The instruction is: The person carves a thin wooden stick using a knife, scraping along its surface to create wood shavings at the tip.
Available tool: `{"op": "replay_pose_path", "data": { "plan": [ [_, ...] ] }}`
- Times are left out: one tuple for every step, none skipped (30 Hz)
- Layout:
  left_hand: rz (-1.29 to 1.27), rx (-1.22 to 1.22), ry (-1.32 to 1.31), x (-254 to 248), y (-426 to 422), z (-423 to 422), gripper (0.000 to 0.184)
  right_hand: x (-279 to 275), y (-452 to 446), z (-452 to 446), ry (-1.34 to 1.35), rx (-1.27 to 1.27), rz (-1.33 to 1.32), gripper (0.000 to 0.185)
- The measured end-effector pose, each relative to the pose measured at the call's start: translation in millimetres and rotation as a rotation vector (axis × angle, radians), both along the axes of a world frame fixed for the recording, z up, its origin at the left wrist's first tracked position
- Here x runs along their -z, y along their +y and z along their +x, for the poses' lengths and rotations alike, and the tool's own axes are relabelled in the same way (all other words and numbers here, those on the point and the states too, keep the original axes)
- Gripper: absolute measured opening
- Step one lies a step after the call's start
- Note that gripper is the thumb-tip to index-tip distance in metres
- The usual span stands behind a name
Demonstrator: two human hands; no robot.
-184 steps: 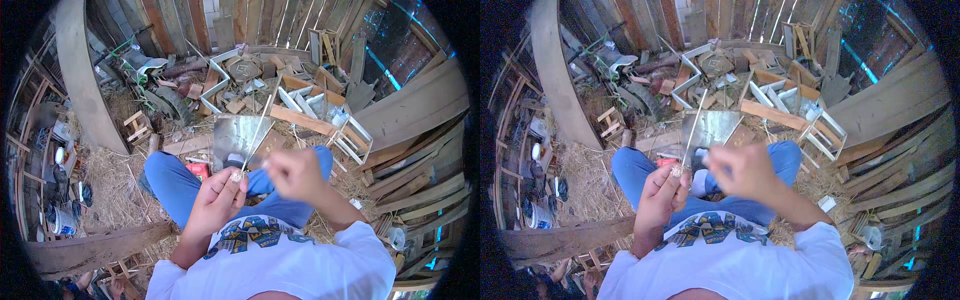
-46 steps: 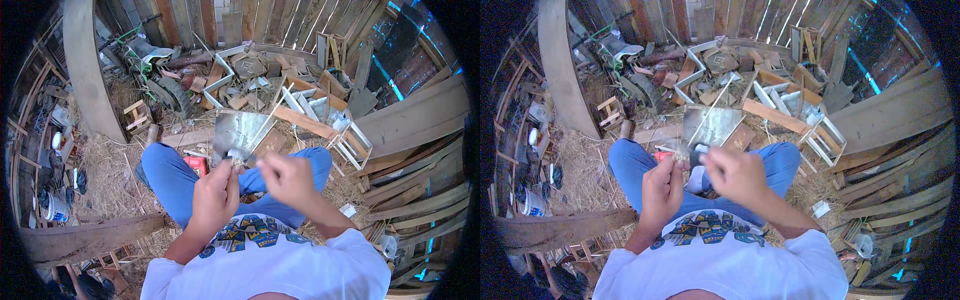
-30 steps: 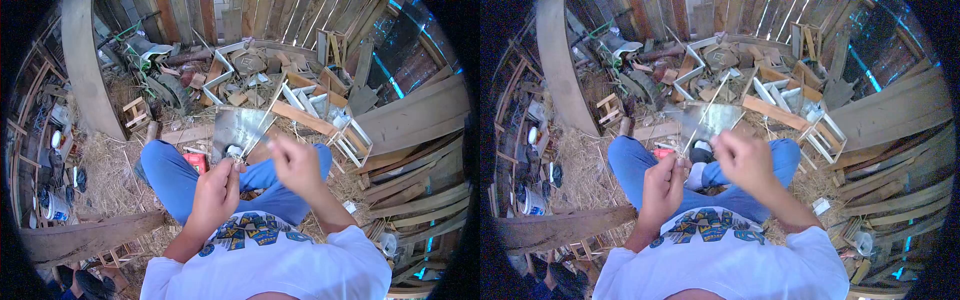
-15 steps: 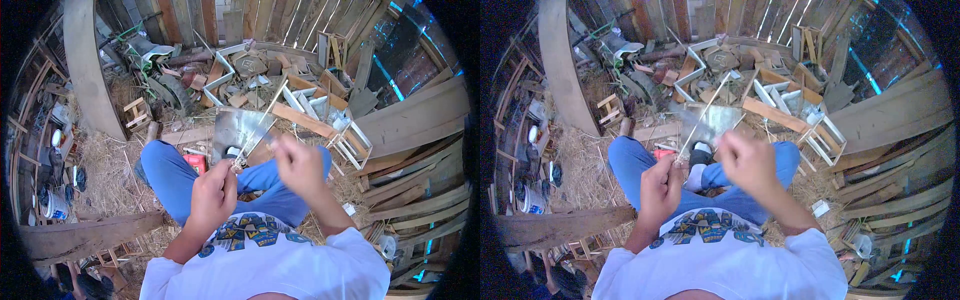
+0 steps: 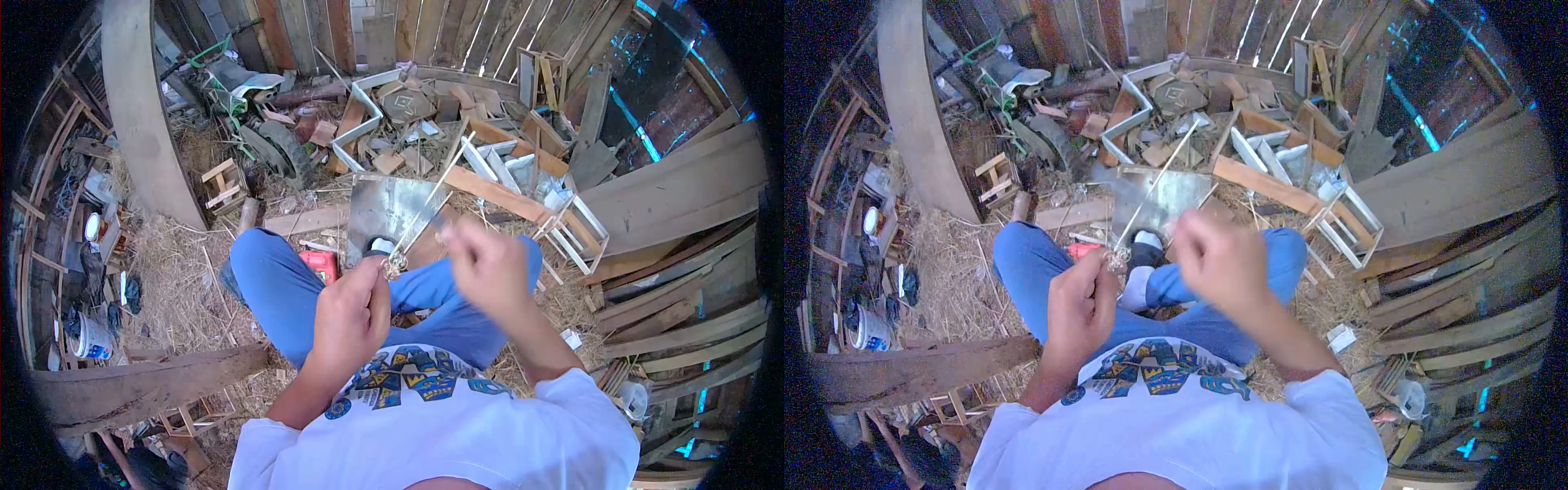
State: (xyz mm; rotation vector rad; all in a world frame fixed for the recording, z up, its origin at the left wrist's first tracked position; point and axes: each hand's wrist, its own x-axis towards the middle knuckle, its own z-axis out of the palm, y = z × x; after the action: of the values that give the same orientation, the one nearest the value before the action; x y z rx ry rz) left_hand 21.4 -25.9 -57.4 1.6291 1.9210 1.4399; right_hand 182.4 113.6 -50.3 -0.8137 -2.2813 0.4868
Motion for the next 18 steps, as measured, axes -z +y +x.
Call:
{"op": "replay_pose_path", "data": {
  "plan": [
    [-0.004, 0.001, -0.006, 0.6, -1.2, 2.4, 0.008, -1.7, 6.4, 0.6, 0.037, 0.101, -0.011, 0.025],
    [-0.003, -0.009, -0.008, 0.3, -0.6, 4.0, 0.008, 1.8, 3.0, -2.0, 0.05, 0.127, 0.011, 0.025],
    [0.001, -0.021, -0.005, -0.6, 0.4, 4.0, 0.009, 6.1, -5.2, -2.5, 0.052, 0.125, 0.016, 0.025],
    [0.005, -0.022, 0.0, 0.2, 0.3, 1.7, 0.009, 11.4, -16.6, -1.8, 0.023, 0.02, 0.009, 0.027],
    [-0.014, -0.011, -0.004, 3.3, -0.7, -1.1, 0.011, 14.0, -21.6, -1.9, -0.007, -0.084, 0.001, 0.03],
    [-0.037, -0.001, -0.011, 3.7, -1.1, -2.4, 0.014, 12.5, -20.7, -2.1, -0.012, -0.102, 0.014, 0.029],
    [-0.043, 0.0, -0.015, 3.4, -0.9, -1.9, 0.014, 10.2, -15.6, -3.2, -0.016, -0.101, 0.008, 0.029],
    [-0.034, -0.009, -0.003, 1.6, -0.5, -0.2, 0.013, 7.1, -7.8, -4.8, 0.043, -0.036, -0.058, 0.026],
    [-0.02, -0.019, 0.011, 0.4, -0.3, 1.3, 0.013, 5.7, -3.7, -5.3, 0.104, 0.029, -0.12, 0.023],
    [-0.018, -0.021, 0.01, 0.7, 0.0, 1.7, 0.013, 8.2, -7.9, -6.2, 0.047, 0.048, -0.078, 0.023],
    [-0.012, -0.026, 0.022, 0.8, 0.7, 0.8, 0.013, 8.9, -15.5, -7.2, 0.05, 0.045, -0.073, 0.023],
    [-0.007, -0.029, 0.036, 0.8, 1.6, -0.7, 0.014, 9.9, -24.3, -7.9, 0.034, -0.023, -0.061, 0.024],
    [-0.004, -0.028, 0.041, 1.5, 2.3, -2.3, 0.014, 10.5, -28.5, -8.8, 0.017, -0.09, -0.051, 0.025],
    [0.011, -0.025, 0.042, 3.5, 2.6, -2.7, 0.013, 10.3, -18.9, -7.2, 0.044, -0.091, -0.048, 0.025],
    [0.02, -0.024, 0.036, 5.6, 1.2, -1.2, 0.013, 7.8, -10.8, -7.0, 0.037, -0.091, -0.053, 0.025],
    [0.014, -0.023, 0.03, 5.7, -0.6, 0.8, 0.013, 4.9, -4.0, -7.6, 0.05, 0.004, -0.055, 0.026],
    [0.017, -0.026, 0.025, 4.2, -0.4, 2.8, 0.013, 2.3, -0.5, -7.7, 0.065, 0.099, -0.052, 0.027],
    [0.026, -0.032, 0.025, 2.5, 0.9, 3.0, 0.013, 2.7, -9.8, -7.3, 0.003, 0.067, -0.131, 0.027]
  ]
}}
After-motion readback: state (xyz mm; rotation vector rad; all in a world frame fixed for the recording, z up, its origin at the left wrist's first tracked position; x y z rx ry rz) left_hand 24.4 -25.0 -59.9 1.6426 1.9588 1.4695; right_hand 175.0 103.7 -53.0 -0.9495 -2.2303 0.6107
